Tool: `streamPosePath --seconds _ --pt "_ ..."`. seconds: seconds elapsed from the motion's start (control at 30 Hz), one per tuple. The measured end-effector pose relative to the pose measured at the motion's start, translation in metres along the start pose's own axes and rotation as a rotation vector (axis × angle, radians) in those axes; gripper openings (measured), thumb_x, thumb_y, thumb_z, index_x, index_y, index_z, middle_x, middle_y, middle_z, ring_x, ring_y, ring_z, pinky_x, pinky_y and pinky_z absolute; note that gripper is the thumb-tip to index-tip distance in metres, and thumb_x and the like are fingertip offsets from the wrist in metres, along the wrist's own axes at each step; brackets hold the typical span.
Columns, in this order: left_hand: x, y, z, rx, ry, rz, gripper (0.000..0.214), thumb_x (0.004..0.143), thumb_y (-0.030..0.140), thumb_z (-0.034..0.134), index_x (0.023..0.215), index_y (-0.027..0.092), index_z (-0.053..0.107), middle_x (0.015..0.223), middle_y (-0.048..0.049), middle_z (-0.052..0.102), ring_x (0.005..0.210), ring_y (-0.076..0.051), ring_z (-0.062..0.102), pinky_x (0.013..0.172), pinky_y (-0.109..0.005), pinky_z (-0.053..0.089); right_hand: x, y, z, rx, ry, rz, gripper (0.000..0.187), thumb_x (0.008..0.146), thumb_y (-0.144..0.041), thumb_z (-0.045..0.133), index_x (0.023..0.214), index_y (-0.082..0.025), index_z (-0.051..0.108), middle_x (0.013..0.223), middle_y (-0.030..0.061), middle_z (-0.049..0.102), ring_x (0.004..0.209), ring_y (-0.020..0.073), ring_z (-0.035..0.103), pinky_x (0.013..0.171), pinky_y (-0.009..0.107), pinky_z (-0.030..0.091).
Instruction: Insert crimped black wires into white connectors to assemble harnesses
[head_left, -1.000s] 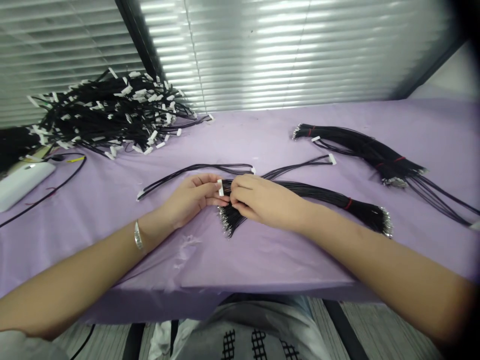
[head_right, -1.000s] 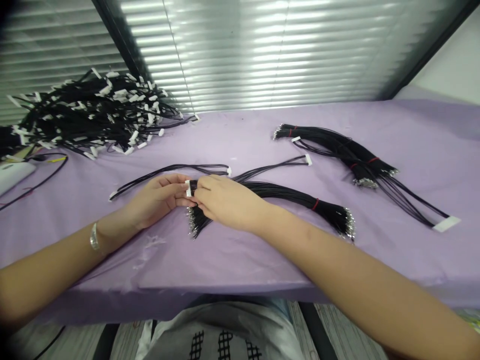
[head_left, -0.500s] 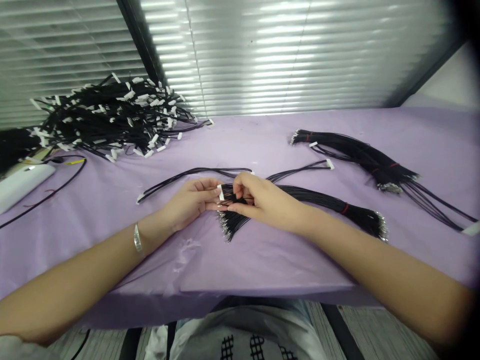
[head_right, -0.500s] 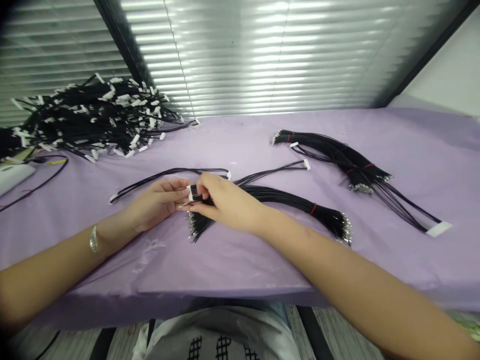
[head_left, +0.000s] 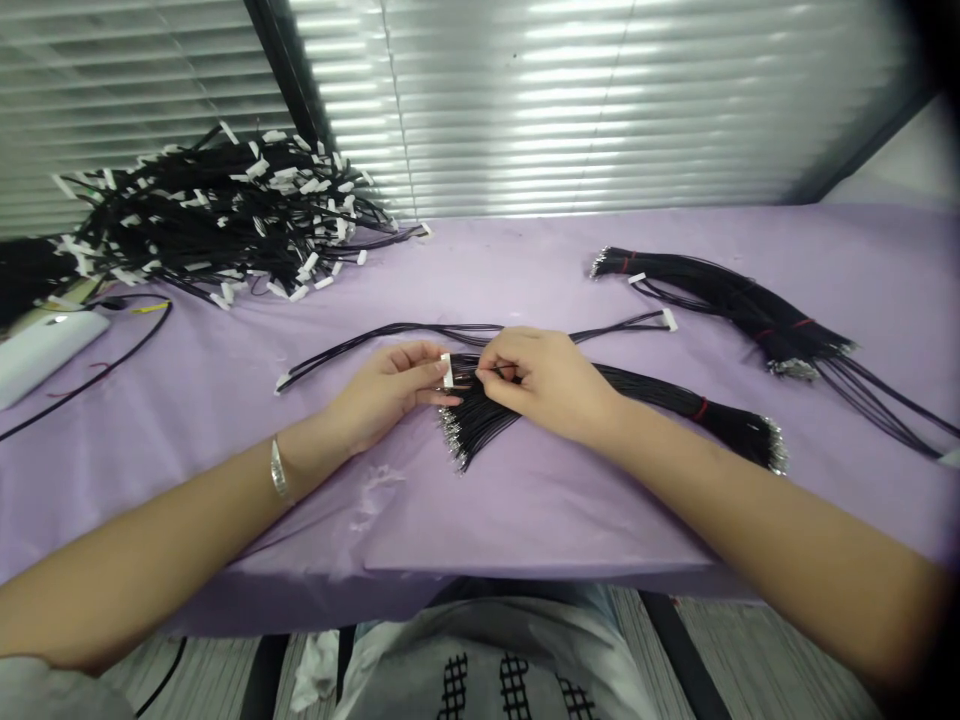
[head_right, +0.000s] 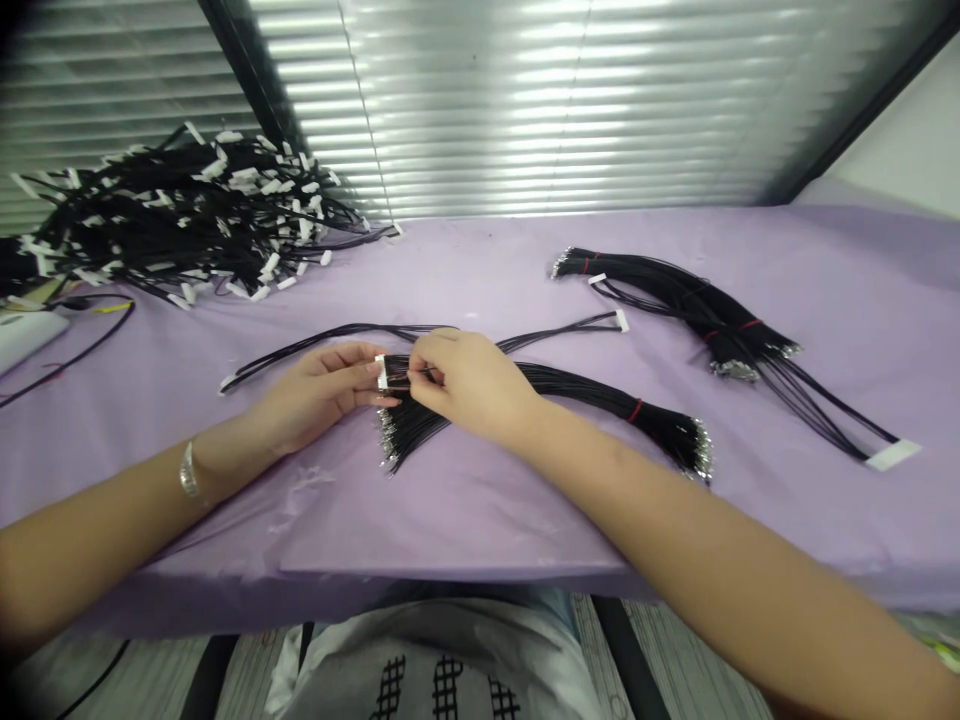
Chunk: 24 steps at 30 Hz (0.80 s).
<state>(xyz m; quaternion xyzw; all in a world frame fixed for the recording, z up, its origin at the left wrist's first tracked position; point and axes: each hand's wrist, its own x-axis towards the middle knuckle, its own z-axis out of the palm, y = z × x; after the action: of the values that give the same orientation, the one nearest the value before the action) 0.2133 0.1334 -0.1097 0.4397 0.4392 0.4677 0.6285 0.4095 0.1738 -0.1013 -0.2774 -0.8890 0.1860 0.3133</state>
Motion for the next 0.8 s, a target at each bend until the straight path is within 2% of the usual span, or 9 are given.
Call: streamPosePath --seconds 0.5,0.8 --pt "0.000 0.002 0.000 0.019 0.033 -0.059 0.013 0.077 0.010 0.066 0.090 0.009 0.066 0.082 -0.0076 0.071 0.071 -0.016 0.070 0.074 -0.028 0.057 -0.001 -0.003 0.008 0.038 0.046 0.094 0.008 0.074 -0.015 0.056 0.070 -0.012 0.062 0.065 -0.0009 0.056 0.061 0.0075 0.045 0.060 0.020 0.033" --pt "0.000 0.002 0.001 0.054 -0.003 -0.050 0.014 0.077 0.014 0.068 0.089 0.009 0.067 0.084 -0.0072 0.071 0.072 -0.015 0.069 0.075 -0.028 0.056 -0.002 -0.005 0.014 0.077 0.030 0.090 0.010 0.076 -0.019 0.056 0.069 -0.013 0.061 0.064 -0.0017 0.055 0.059 0.0071 0.044 0.058 0.021 0.031"
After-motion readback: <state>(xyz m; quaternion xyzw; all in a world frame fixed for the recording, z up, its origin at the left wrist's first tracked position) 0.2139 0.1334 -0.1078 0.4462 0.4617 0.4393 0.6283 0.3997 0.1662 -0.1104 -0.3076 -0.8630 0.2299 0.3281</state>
